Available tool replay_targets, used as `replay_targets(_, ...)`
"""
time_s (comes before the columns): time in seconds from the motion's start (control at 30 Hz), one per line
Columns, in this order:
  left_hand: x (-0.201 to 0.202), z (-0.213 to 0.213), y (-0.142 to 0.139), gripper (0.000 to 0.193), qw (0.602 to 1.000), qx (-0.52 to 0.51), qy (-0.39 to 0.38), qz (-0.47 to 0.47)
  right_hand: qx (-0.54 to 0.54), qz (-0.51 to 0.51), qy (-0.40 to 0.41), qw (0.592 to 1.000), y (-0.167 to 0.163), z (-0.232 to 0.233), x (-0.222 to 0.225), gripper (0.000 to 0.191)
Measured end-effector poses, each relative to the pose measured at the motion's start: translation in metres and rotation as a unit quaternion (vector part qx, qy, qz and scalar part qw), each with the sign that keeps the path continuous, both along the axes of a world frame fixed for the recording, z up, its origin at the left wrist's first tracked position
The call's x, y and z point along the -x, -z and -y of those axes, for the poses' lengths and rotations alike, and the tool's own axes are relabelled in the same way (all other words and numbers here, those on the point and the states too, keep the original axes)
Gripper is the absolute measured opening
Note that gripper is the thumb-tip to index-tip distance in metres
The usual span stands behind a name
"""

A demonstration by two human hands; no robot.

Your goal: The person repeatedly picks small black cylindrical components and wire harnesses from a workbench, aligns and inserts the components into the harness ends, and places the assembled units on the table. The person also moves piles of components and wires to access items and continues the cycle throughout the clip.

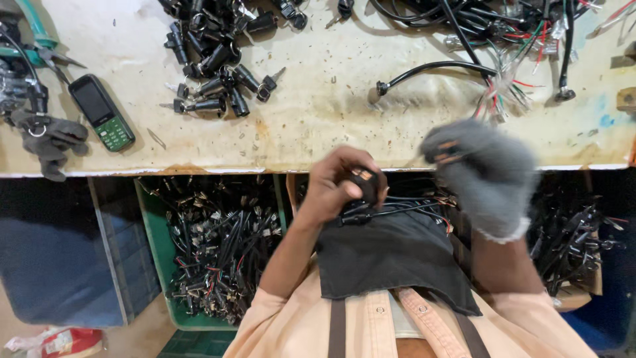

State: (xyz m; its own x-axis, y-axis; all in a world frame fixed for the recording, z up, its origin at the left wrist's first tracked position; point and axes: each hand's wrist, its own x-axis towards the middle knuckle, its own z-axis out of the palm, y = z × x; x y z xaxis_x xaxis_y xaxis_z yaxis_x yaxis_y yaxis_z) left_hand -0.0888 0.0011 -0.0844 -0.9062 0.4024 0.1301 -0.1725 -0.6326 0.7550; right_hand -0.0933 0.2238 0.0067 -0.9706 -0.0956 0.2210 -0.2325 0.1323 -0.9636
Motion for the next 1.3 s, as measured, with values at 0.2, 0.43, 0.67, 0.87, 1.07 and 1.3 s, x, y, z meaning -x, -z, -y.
replay_targets(0.2, -0.018, 0.023, -0.001, 0.036, 0.963, 0.265, -0.045, 0.011, -0.168, 0.073, -0.090, 0.979, 0.015, 0.014, -0.007, 0.014)
replay_targets(0.43, -0.018, 0.023, -0.030, 0.042, 0.878, 0.439, -0.079, -0.174, -0.498, -0.156, -0.125, 0.844, -0.010, 0.028, -0.009, 0.020)
replay_targets(0.67, -0.023, 0.009, -0.034, 0.037, 0.841, 0.507, -0.045, -0.184, -0.531, -0.166, -0.208, 0.804, -0.003, 0.032, -0.004, 0.018)
replay_targets(0.87, -0.025, 0.010, -0.045, 0.045, 0.846, 0.490, -0.018, -0.210, -0.383, -0.021, -0.232, 0.894, 0.008, 0.009, 0.007, 0.019)
replay_targets(1.07, -0.023, 0.008, -0.043, 0.056, 0.830, 0.477, 0.021, -0.287, -0.275, 0.183, -0.294, 0.897, 0.022, -0.013, 0.009, 0.023)
replay_targets(1.3, -0.035, 0.004, -0.003, 0.046, 0.798, 0.473, 0.143, -0.345, -0.319, 0.234, -0.390, 0.832, 0.038, -0.011, 0.001, 0.023)
